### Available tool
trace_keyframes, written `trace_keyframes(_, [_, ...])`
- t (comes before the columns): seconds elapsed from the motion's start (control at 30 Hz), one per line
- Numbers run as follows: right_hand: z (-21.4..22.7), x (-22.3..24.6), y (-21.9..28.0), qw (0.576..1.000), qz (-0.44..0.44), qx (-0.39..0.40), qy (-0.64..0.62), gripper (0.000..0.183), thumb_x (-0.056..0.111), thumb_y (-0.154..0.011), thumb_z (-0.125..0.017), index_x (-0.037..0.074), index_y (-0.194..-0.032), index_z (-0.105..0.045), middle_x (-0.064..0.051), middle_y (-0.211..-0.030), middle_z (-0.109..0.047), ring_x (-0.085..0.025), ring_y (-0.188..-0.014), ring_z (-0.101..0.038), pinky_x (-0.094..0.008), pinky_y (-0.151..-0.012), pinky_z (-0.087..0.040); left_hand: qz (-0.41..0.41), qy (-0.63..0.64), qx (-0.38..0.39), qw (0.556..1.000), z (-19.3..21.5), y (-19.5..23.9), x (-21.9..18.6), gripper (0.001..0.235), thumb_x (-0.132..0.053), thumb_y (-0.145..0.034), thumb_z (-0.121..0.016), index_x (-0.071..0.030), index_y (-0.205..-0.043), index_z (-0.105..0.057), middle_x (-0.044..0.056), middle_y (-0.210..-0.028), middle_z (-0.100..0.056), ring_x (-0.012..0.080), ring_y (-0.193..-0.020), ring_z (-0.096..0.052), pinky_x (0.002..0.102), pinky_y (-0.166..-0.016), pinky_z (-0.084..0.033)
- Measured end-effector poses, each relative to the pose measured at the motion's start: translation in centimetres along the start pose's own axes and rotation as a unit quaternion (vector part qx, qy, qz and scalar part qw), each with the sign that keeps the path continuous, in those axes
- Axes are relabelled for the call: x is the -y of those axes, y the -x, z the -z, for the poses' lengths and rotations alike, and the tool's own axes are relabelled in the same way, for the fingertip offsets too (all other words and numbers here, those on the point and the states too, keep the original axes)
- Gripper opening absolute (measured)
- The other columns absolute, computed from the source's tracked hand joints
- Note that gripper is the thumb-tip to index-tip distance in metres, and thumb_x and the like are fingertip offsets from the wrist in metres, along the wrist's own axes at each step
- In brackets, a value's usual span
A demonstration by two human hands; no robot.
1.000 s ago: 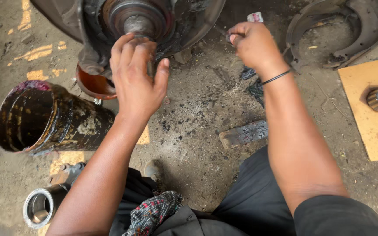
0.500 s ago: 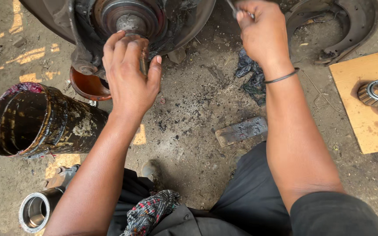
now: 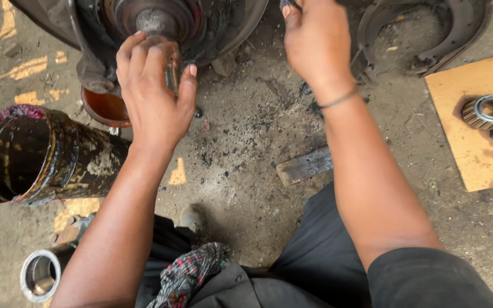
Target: The person sits on the ground and cleans a metal axle using a rag and a small tool. They dip the rag into a basin of dark liquid and wipe the axle repeatedly, focusing on the threaded end and grooves.
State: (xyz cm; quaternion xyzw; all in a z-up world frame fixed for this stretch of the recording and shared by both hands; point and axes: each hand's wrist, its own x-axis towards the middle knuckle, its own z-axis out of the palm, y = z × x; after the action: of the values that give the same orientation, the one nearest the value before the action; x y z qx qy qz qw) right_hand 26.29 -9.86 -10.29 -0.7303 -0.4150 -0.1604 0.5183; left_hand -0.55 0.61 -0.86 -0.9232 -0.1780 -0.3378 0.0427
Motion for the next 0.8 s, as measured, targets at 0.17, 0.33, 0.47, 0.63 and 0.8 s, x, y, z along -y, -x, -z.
trace_keyframes(0.17, [0.3,0.8,-0.4,0.995,-0.037,0.085,-0.030,0.013,0.019,-0.095,-0.074,0.007,-0.097,-0.077,-0.016,-0.085,-0.074,-0.036,-0.076,-0.071,-0.046,-0.069,-0.054,-0.014,-0.001,-0.009,1.000,0.0,-0.6,0.1,0.028,-0.012,-0.099,-0.078,-0.001,-0.121,-0.064,0.018,-0.134,-0.061,0.0422,-0.142,-0.045,0.054,-0.119,-0.038])
trace_keyframes(0.33, [2.9,-1.8,-0.7,0.995,-0.018,0.049,-0.089,0.018,0.020,-0.103,-0.075,0.002,-0.102,-0.073,-0.013,-0.083,-0.070,-0.026,-0.069,-0.066,-0.038,-0.059,-0.051,-0.010,0.010,-0.006,1.000,-0.1,0.2,0.6,0.026,-0.010,-0.100,-0.076,-0.001,-0.121,-0.063,0.017,-0.131,-0.061,0.0399,-0.139,-0.045,0.054,-0.120,-0.038])
trace_keyframes(0.47, [1.8,-4.3,0.1,0.903,-0.227,0.138,-0.339,0.020,0.023,-0.105,-0.075,0.005,-0.104,-0.067,-0.001,-0.078,-0.062,-0.009,-0.062,-0.057,-0.026,-0.050,-0.043,-0.023,-0.002,-0.005,1.000,-0.1,-0.3,0.5,0.029,-0.009,-0.096,-0.075,0.000,-0.120,-0.062,0.019,-0.131,-0.059,0.0410,-0.141,-0.044,0.055,-0.119,-0.038])
trace_keyframes(0.63, [-4.2,-5.1,2.8,0.848,-0.222,0.274,-0.396,0.022,0.026,-0.106,-0.065,0.005,-0.108,-0.060,-0.004,-0.079,-0.066,-0.011,-0.062,-0.067,-0.025,-0.057,-0.058,-0.002,0.000,-0.002,1.000,0.2,-0.2,0.4,0.026,-0.008,-0.098,-0.076,0.000,-0.119,-0.063,0.017,-0.137,-0.061,0.0411,-0.143,-0.044,0.054,-0.117,-0.041])
trace_keyframes(0.8, [-9.2,-5.7,5.7,0.846,-0.180,0.296,-0.406,0.021,0.023,-0.104,-0.064,0.006,-0.112,-0.056,-0.005,-0.090,-0.073,-0.011,-0.078,-0.076,-0.028,-0.061,-0.059,-0.006,0.010,-0.009,1.000,0.2,-0.1,0.3,0.029,-0.008,-0.098,-0.077,-0.002,-0.123,-0.064,0.017,-0.134,-0.061,0.0423,-0.141,-0.044,0.054,-0.115,-0.041])
